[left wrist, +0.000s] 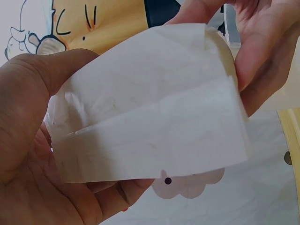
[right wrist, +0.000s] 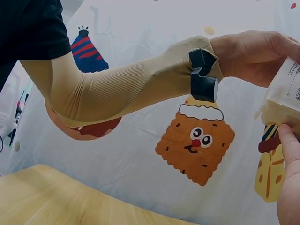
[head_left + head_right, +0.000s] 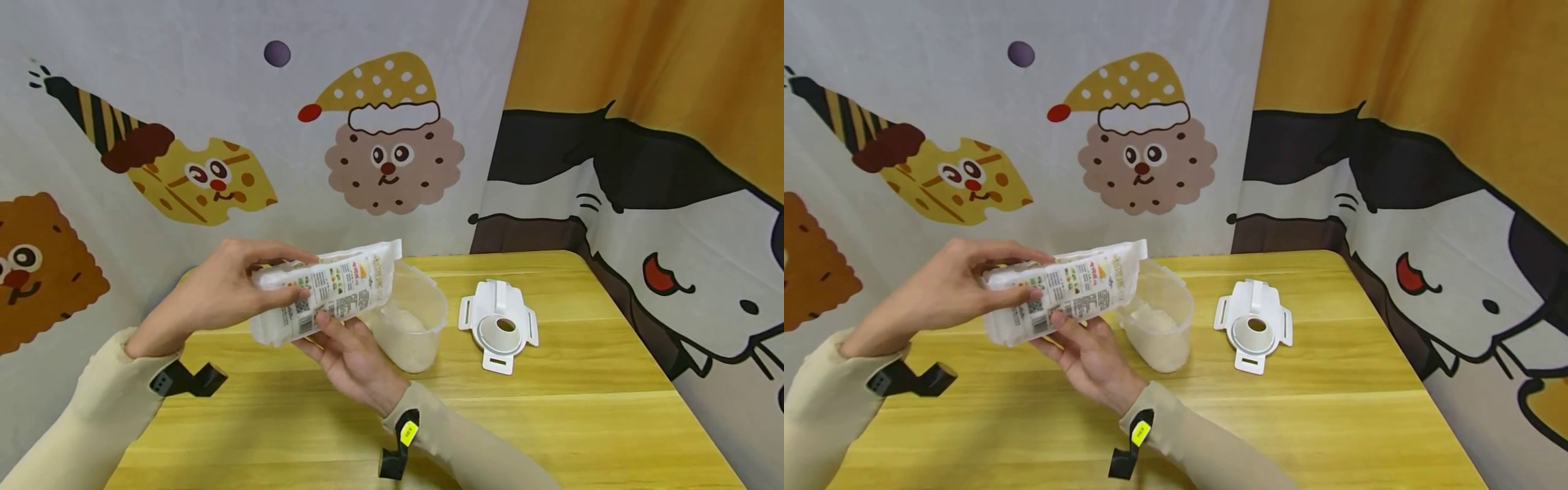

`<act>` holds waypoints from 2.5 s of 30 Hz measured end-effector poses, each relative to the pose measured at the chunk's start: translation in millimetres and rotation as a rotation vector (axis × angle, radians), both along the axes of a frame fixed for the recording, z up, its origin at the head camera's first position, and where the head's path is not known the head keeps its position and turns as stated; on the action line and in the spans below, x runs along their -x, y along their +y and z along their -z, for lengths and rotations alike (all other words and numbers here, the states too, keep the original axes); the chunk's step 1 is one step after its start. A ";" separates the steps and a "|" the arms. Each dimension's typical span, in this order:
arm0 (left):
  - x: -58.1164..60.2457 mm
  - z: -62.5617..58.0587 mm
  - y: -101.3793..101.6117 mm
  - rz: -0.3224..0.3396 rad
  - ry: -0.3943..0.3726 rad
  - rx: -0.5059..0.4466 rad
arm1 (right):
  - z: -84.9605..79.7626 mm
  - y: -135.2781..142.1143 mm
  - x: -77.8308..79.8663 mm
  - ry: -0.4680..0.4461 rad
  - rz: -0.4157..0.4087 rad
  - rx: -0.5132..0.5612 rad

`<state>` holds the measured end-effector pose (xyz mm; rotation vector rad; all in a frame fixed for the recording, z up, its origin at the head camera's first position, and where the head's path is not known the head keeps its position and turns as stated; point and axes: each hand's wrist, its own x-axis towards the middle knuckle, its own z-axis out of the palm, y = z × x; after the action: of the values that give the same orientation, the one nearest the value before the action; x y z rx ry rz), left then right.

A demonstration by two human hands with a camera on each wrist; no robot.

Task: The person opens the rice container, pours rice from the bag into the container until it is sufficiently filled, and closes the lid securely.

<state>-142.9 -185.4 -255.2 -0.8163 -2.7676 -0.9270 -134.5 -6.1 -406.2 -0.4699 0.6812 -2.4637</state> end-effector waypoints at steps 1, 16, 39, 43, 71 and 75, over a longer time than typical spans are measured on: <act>0.1 -0.1 0.2 0.003 0.004 -0.002 | -0.1 0.0 0.0 -0.001 -0.001 0.000; 0.8 -1.6 1.8 0.011 -0.011 -0.013 | -0.8 0.2 -0.3 -0.006 0.004 -0.005; 4.6 -5.2 5.7 0.023 -0.006 -0.006 | -2.8 1.9 1.7 0.006 0.017 -0.011; 5.2 -5.0 5.8 0.027 0.012 -0.008 | -3.0 2.1 1.9 0.009 0.019 -0.014; 8.6 -8.5 8.3 0.030 -0.023 0.014 | -2.9 3.1 3.4 0.004 0.029 0.006; 9.4 -9.3 8.9 0.024 -0.026 0.023 | -3.2 2.8 3.6 0.002 0.029 0.012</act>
<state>-152.2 -176.5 -245.9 -0.8490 -2.8017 -0.9186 -138.1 -3.4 -403.0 -0.4696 0.6791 -2.4962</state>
